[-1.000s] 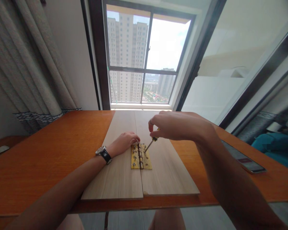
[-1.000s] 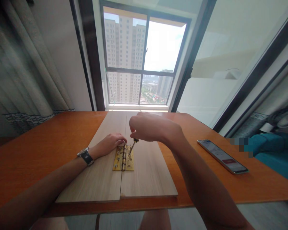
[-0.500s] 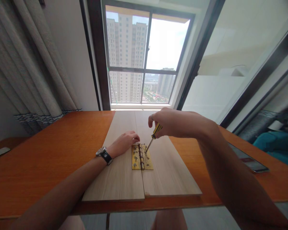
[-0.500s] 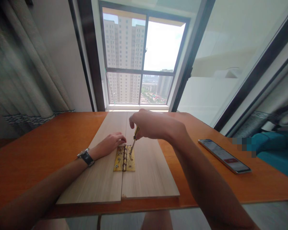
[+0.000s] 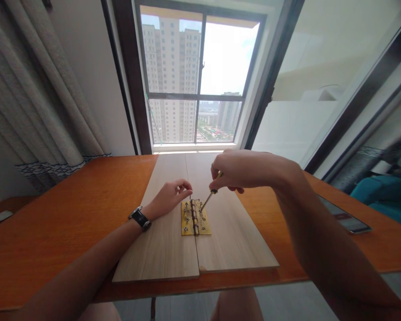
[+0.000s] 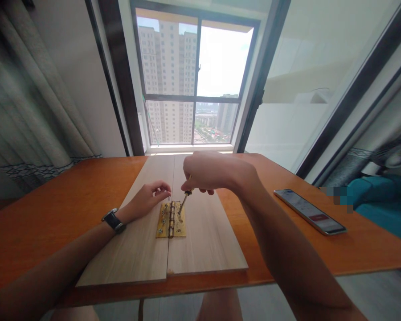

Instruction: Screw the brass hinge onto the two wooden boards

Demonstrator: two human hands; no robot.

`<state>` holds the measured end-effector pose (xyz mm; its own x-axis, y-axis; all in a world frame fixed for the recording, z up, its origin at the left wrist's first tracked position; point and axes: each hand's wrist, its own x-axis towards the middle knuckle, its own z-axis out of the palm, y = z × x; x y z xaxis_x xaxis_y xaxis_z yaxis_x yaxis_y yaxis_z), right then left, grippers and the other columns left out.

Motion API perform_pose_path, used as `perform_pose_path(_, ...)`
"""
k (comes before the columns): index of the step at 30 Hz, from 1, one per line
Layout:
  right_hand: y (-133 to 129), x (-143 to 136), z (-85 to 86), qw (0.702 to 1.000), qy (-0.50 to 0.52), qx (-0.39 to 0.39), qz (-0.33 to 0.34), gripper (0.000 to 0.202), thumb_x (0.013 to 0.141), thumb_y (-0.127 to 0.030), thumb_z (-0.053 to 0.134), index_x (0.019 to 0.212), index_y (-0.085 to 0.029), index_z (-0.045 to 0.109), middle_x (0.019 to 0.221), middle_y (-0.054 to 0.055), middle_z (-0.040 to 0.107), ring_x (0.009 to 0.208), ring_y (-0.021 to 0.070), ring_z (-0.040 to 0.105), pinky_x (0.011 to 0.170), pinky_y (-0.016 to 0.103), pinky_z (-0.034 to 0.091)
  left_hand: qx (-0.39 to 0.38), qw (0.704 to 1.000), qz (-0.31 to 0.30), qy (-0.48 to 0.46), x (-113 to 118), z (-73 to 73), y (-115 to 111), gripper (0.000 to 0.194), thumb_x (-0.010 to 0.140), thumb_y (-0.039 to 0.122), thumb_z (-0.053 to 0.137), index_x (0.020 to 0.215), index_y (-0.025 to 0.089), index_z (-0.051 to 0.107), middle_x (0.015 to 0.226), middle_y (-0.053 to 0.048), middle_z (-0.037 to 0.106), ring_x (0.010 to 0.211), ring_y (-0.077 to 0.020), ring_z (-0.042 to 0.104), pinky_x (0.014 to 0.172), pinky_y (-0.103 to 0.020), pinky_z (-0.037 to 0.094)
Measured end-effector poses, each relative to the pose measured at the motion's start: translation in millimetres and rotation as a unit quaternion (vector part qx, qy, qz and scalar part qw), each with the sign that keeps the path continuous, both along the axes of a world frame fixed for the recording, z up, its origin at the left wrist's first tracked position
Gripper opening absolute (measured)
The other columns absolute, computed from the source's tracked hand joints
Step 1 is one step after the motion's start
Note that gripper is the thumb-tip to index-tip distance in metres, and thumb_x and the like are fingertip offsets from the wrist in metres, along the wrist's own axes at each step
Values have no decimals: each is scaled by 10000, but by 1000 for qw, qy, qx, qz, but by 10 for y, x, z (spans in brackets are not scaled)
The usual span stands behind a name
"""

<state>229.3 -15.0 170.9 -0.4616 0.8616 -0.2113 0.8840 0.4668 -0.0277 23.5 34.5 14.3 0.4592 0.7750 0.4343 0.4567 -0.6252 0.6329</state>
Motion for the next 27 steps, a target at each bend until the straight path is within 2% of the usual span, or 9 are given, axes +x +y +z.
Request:
perform_pose_path(4,-59,92,87,995,26,91,27,202,827,-347,622,765,-191,735,607,12,691,520,147,604,539,269,379,-39,999,-7,-34,25,5,-6,195,881,329,579,891,156,667,814,-26,683,749,-151,585,686,-269,440)
perform_pose_path(6,-80,92,109,985,50,147,70,145,828,-308,636,834,-218,750,727,13,727,628,157,632,598,270,394,-45,997,6,-55,31,-10,27,193,881,322,572,895,152,662,825,-35,693,766,-158,595,703,-277,451)
perform_pose_path(8,-62,42,83,976,67,168,118,136,828,-264,643,903,-239,753,800,11,737,706,166,640,644,272,405,-47,996,23,-76,25,-31,72,205,892,323,554,909,148,658,826,-43,698,771,-162,601,700,-279,456)
perform_pose_path(11,31,-84,-33,970,76,142,184,149,820,-183,643,902,-232,757,813,8,733,736,162,632,695,277,419,-43,994,37,-94,0,-68,132,229,908,330,538,929,139,662,825,-51,697,762,-159,598,689,-272,452)
perform_pose_path(14,130,-188,-146,963,87,133,219,156,814,-125,632,855,-203,760,820,15,727,756,158,622,728,278,425,-37,995,34,-91,-16,-96,160,232,909,331,548,946,139,674,827,-45,693,751,-155,589,690,-270,449)
perform_pose_path(18,187,-237,-201,958,101,145,225,166,836,-118,615,882,-187,758,861,36,715,774,152,621,729,272,435,-39,995,24,-89,-8,-106,153,214,908,308,552,956,139,673,810,-37,683,727,-149,572,677,-267,442)
perform_pose_path(27,178,-249,-183,957,87,135,242,160,842,-115,629,885,-198,759,858,34,704,785,162,647,749,271,462,-40,997,26,-68,6,-86,120,200,911,290,542,936,142,675,844,-41,694,720,-142,558,691,-275,439)
